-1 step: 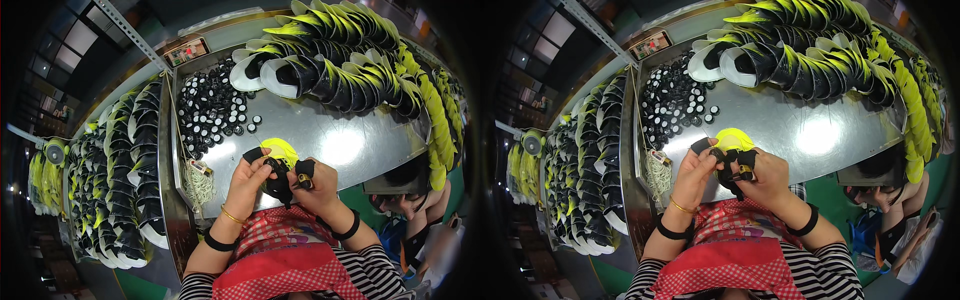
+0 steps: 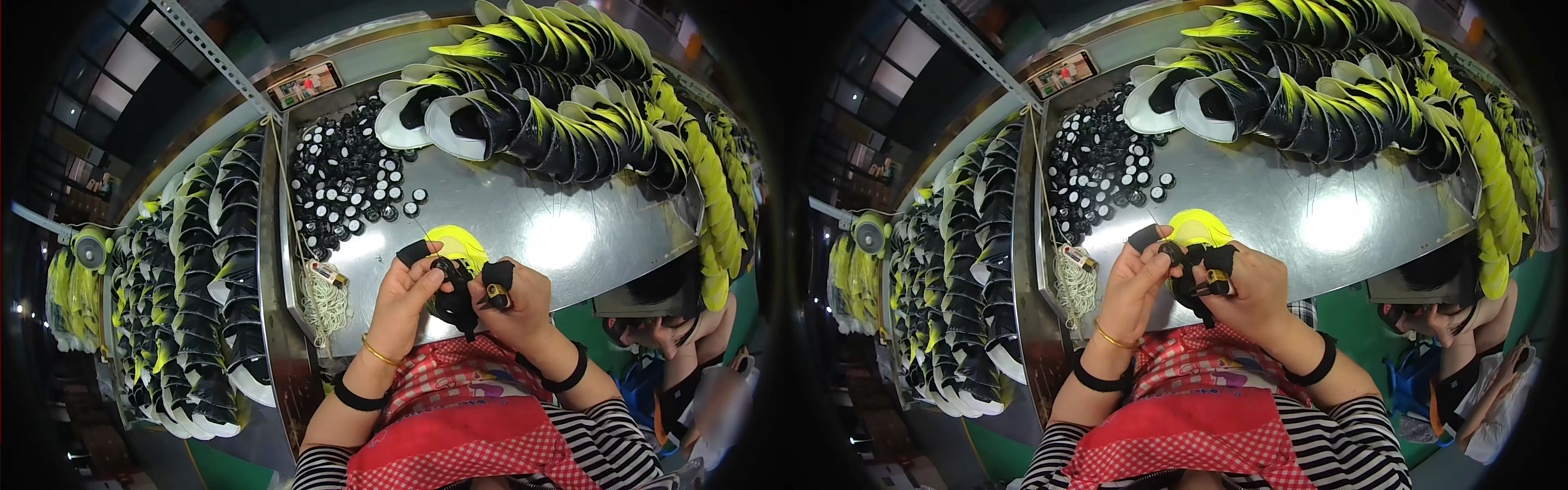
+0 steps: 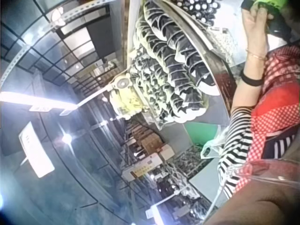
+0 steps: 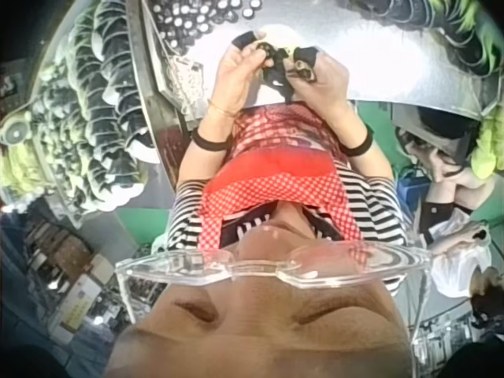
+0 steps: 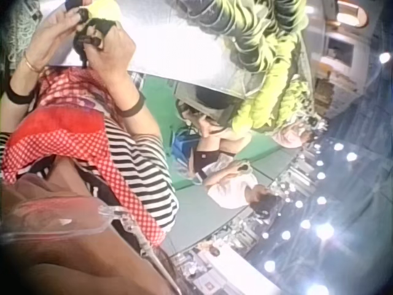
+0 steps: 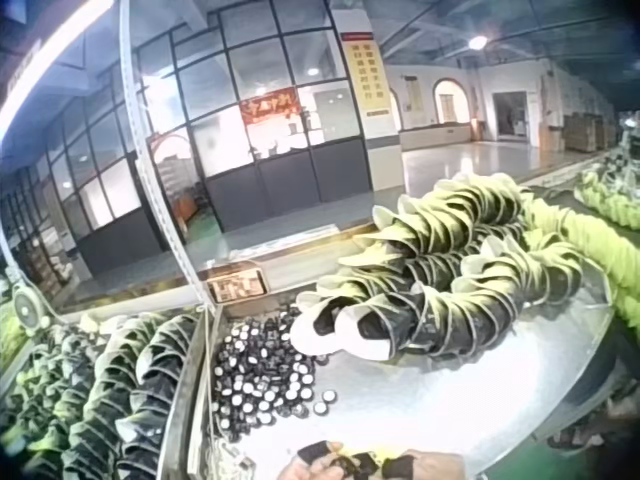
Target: Trimming and inspecting shoe upper components at a manufacturing workstation.
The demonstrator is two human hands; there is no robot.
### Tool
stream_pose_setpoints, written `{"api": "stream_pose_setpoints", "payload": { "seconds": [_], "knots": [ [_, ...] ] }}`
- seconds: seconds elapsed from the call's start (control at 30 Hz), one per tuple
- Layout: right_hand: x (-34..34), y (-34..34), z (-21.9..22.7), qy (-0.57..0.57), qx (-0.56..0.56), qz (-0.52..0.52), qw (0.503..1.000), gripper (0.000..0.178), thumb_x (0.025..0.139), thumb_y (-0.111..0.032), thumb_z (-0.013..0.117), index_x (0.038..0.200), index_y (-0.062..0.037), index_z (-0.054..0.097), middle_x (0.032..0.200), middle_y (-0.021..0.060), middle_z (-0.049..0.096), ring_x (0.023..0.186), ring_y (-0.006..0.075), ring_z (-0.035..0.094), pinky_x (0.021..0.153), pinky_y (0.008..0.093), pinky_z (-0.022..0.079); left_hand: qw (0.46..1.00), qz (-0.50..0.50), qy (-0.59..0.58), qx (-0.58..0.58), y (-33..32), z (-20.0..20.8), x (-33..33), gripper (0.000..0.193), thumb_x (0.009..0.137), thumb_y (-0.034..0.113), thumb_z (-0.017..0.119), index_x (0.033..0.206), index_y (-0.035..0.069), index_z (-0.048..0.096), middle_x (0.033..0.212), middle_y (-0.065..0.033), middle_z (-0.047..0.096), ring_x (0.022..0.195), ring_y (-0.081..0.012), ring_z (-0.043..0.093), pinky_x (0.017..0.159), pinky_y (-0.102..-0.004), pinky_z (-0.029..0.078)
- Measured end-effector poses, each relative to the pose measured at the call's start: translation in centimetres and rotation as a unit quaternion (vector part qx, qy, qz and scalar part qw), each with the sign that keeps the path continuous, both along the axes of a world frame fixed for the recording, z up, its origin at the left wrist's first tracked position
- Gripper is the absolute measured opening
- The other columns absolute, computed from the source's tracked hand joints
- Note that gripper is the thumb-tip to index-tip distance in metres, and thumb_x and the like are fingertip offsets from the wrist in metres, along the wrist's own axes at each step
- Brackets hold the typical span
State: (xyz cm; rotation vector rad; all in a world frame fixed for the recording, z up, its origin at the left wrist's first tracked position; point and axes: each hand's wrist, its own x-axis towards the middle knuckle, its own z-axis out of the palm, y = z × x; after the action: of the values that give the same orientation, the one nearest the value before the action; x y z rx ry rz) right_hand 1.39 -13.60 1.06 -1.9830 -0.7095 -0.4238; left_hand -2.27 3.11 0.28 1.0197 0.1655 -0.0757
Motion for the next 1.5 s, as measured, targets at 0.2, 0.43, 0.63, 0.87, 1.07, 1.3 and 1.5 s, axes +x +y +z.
{"api": "stream_pose_setpoints", "payload": {
  "seconds": [0.2, 0.43, 0.63, 0.87, 1.07, 1.3, 1.5],
  "knots": [
    [0.0, -0.1, -0.1, 0.01, -0.006, 0.003, 1.0, 0.016, 0.068, -0.006, 0.07, 0.074, -0.0068, 0.056, 0.062, 0.0084, 0.054, 0.052, 0.0252, 0.055, 0.048, 0.0322, 0.041, 1.0, 0.018, 0.005, -0.023, 0.2, -0.2, 0.2, 0.033, 0.089, 0.002, 0.052, 0.121, 0.001, 0.044, 0.103, -0.0092, 0.058, 0.083, -0.0121, 0.055, 0.078, -0.024, 0.046],
    [0.2, 0.4, -0.5, 0.017, 0.021, -0.006, 1.0, 0.014, 0.072, -0.008, 0.069, 0.072, -0.0055, 0.055, 0.061, 0.009, 0.053, 0.052, 0.0254, 0.054, 0.047, 0.0323, 0.04, 1.0, -0.014, -0.005, 0.002, -0.3, -0.6, 0.2, 0.033, 0.089, 0.002, 0.053, 0.121, 0.001, 0.044, 0.103, -0.009, 0.058, 0.083, -0.0123, 0.056, 0.078, -0.0243, 0.047],
    [0.3, 0.2, -1.4, 0.054, -0.026, 0.004, 0.998, 0.015, 0.076, -0.02, 0.069, 0.081, -0.0078, 0.061, 0.067, 0.0098, 0.057, 0.056, 0.0277, 0.057, 0.049, 0.0362, 0.043, 0.999, 0.004, 0.0, 0.047, 0.0, -0.4, 0.2, 0.035, 0.088, 0.003, 0.055, 0.121, 0.002, 0.042, 0.105, -0.009, 0.058, 0.085, -0.0125, 0.058, 0.077, -0.0238, 0.047],
    [0.3, 0.5, -1.6, 0.048, 0.018, -0.013, 0.999, 0.012, 0.075, -0.009, 0.067, 0.07, -0.0044, 0.056, 0.062, 0.0081, 0.054, 0.05, 0.023, 0.053, 0.047, 0.0308, 0.041, 0.997, 0.059, -0.023, 0.035, -0.3, -1.0, 0.3, 0.036, 0.087, 0.003, 0.056, 0.121, 0.002, 0.044, 0.104, -0.0086, 0.06, 0.087, -0.0127, 0.058, 0.078, -0.0242, 0.046],
    [0.0, 0.4, -2.6, 0.029, 0.089, -0.011, 0.996, 0.011, 0.071, -0.004, 0.068, 0.071, -0.0042, 0.057, 0.064, 0.0075, 0.056, 0.053, 0.0217, 0.056, 0.048, 0.0305, 0.042, 1.0, 0.013, -0.006, 0.018, -0.9, -0.6, -0.1, 0.04, 0.086, 0.003, 0.056, 0.123, 0.001, 0.041, 0.102, -0.0095, 0.061, 0.089, -0.0138, 0.059, 0.08, -0.0261, 0.047],
    [0.2, 0.0, -3.4, -0.014, 0.041, 0.015, 0.999, 0.014, 0.068, -0.005, 0.071, 0.072, -0.0052, 0.057, 0.064, 0.0088, 0.055, 0.053, 0.0223, 0.056, 0.047, 0.03, 0.041, 0.996, 0.065, -0.018, 0.054, -0.7, -1.0, 0.2, 0.041, 0.087, 0.003, 0.056, 0.125, 0.001, 0.039, 0.099, -0.0086, 0.061, 0.088, -0.0133, 0.058, 0.084, -0.0272, 0.046],
    [0.5, -0.3, -3.9, 0.031, 0.071, 0.025, 0.997, 0.013, 0.071, -0.005, 0.07, 0.072, -0.0041, 0.057, 0.062, 0.0076, 0.053, 0.052, 0.0215, 0.053, 0.048, 0.0294, 0.041, 0.997, 0.043, -0.031, 0.055, 0.3, -0.8, 0.5, 0.042, 0.087, -0.001, 0.054, 0.125, 0.001, 0.038, 0.099, -0.0074, 0.062, 0.094, -0.0139, 0.059, 0.087, -0.0277, 0.045]
  ]
}}
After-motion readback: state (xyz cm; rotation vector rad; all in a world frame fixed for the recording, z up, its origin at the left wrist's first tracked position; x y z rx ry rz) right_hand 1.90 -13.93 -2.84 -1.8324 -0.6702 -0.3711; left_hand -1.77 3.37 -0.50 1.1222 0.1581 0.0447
